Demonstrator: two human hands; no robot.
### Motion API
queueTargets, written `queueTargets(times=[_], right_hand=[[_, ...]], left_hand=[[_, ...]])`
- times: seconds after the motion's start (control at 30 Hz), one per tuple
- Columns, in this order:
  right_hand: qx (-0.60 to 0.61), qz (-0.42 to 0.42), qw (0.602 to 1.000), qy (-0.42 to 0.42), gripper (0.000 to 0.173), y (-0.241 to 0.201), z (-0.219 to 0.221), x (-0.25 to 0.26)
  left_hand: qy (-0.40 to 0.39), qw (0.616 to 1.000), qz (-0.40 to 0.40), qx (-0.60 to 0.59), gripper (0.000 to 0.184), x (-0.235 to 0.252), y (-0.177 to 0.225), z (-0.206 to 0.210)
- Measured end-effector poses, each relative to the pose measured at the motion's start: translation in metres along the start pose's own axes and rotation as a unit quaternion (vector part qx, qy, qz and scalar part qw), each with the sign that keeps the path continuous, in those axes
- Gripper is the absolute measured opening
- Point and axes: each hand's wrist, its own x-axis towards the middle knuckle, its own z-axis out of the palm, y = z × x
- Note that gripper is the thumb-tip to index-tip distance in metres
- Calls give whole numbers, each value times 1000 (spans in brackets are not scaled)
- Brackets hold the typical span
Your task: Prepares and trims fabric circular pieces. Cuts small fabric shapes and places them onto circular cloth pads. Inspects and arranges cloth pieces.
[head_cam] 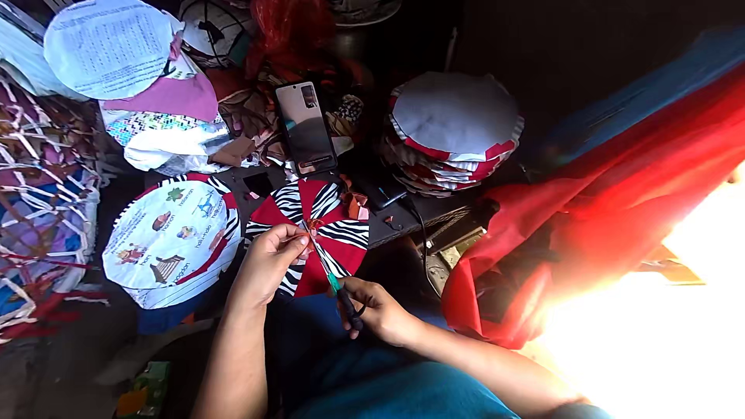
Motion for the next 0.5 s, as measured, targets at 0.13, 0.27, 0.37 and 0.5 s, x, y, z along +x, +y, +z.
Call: queueTargets(times=[0.13,0.27,0.37,0.5], right_hand=[[17,14,1000,2,22,-2,0,-1],[1,30,996,-80,46,-2,-4,-2],[-64,29,991,-118,57,-4,-4,-3],[-109,42,985,-126,49,-7,-1,-1]], left_hand=[[45,998,20,47,8,2,2,-2],[99,992,69,32,11,5,-3,-6],[119,991,48,-26,14,4,1,-3],[119,988,16,-99,13,0,5,3]])
